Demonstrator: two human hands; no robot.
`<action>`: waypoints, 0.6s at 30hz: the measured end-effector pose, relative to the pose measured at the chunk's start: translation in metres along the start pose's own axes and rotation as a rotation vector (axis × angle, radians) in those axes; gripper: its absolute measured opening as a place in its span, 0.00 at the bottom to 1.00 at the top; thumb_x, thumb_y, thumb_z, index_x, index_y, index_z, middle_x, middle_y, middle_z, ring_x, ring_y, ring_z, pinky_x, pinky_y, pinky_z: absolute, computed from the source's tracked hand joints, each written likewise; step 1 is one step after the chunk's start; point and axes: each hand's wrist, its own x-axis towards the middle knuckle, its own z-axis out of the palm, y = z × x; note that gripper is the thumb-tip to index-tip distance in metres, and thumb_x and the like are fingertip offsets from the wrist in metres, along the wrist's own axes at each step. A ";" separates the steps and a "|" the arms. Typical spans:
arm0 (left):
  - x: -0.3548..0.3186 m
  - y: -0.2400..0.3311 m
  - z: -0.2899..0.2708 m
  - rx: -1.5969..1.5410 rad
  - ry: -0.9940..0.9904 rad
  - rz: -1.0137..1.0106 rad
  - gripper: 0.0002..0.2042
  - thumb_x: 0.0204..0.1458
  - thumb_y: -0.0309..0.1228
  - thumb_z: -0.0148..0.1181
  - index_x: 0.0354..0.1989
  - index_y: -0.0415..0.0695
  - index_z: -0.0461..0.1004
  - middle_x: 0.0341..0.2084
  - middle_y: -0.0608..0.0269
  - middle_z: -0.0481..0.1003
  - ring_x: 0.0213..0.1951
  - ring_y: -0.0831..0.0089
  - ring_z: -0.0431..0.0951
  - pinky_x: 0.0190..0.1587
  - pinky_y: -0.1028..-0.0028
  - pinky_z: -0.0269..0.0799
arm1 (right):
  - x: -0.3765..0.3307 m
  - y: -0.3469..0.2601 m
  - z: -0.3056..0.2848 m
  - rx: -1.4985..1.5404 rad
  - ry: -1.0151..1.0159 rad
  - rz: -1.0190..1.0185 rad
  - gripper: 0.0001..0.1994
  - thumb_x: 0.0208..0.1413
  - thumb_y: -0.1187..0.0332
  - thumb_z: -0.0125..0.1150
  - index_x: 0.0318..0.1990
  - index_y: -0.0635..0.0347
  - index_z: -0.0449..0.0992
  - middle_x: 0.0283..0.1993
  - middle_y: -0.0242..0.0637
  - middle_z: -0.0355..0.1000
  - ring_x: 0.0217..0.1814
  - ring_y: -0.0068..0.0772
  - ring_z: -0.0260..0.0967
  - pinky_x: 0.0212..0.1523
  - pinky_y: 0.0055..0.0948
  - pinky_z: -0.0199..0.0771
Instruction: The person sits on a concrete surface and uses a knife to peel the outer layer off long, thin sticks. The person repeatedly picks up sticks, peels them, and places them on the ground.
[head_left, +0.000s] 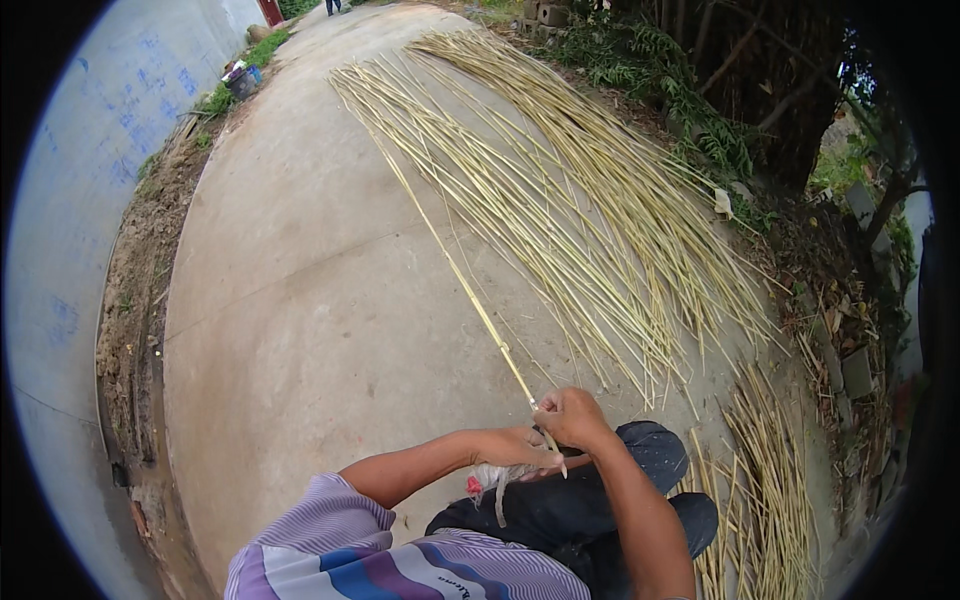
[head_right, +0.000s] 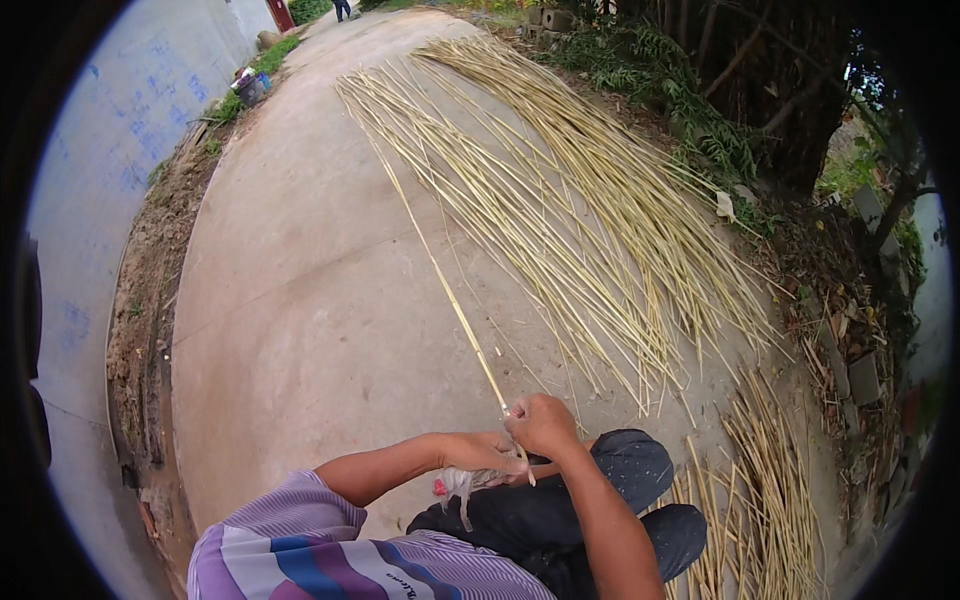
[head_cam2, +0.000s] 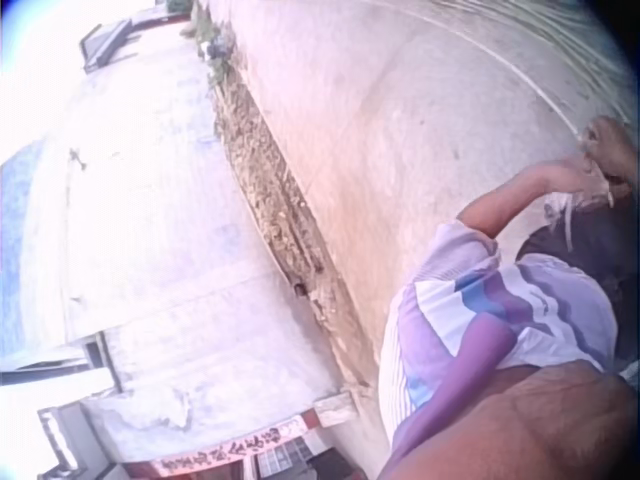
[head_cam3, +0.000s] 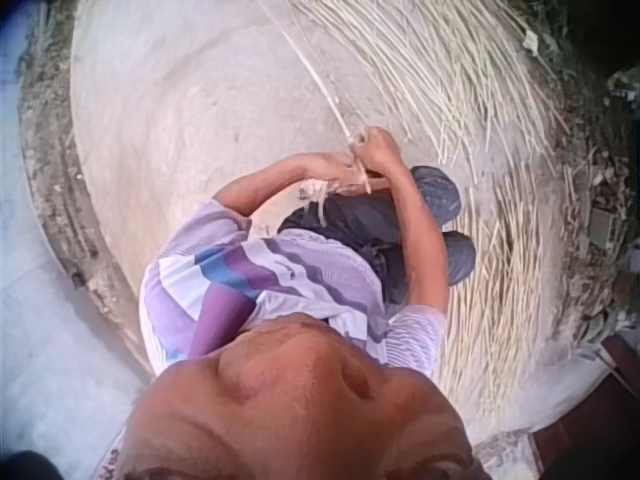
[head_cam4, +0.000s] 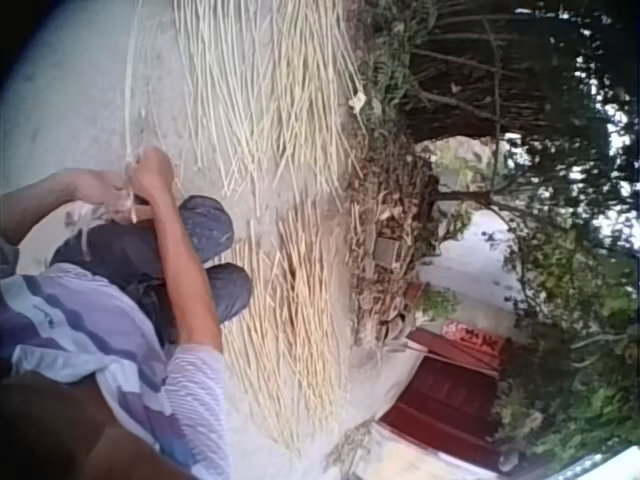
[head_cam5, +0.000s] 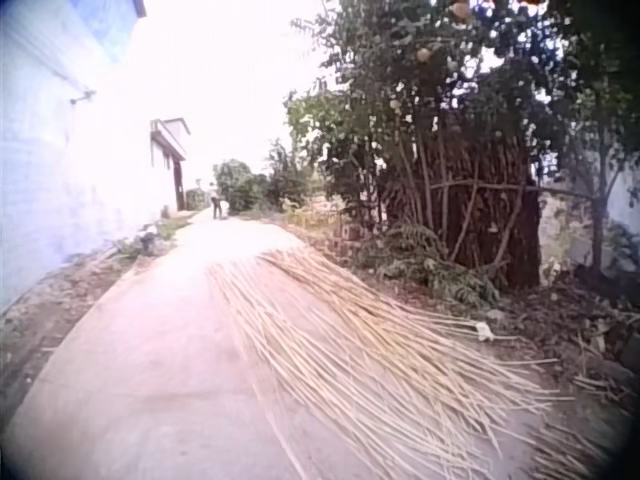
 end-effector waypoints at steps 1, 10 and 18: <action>-0.002 -0.001 -0.013 -0.150 -0.178 -0.063 0.25 0.57 0.52 0.59 0.41 0.37 0.76 0.26 0.60 0.76 0.32 0.71 0.77 0.36 0.70 0.72 | 0.003 0.004 0.001 0.104 -0.051 0.029 0.12 0.47 0.60 0.62 0.30 0.59 0.80 0.29 0.48 0.76 0.31 0.46 0.76 0.32 0.38 0.73; -0.031 0.020 0.020 1.200 0.372 0.089 0.23 0.50 0.53 0.59 0.35 0.42 0.75 0.21 0.49 0.77 0.27 0.48 0.79 0.29 0.56 0.73 | 0.006 0.028 0.005 -0.079 0.042 0.026 0.11 0.44 0.60 0.60 0.28 0.57 0.81 0.28 0.50 0.76 0.34 0.53 0.76 0.36 0.44 0.74; -0.039 -0.018 -0.017 1.032 0.587 0.011 0.27 0.54 0.57 0.55 0.31 0.39 0.72 0.16 0.49 0.74 0.24 0.50 0.78 0.29 0.58 0.72 | 0.011 -0.003 -0.063 -0.196 0.739 -0.208 0.10 0.55 0.63 0.58 0.32 0.59 0.76 0.29 0.48 0.73 0.34 0.54 0.72 0.37 0.48 0.70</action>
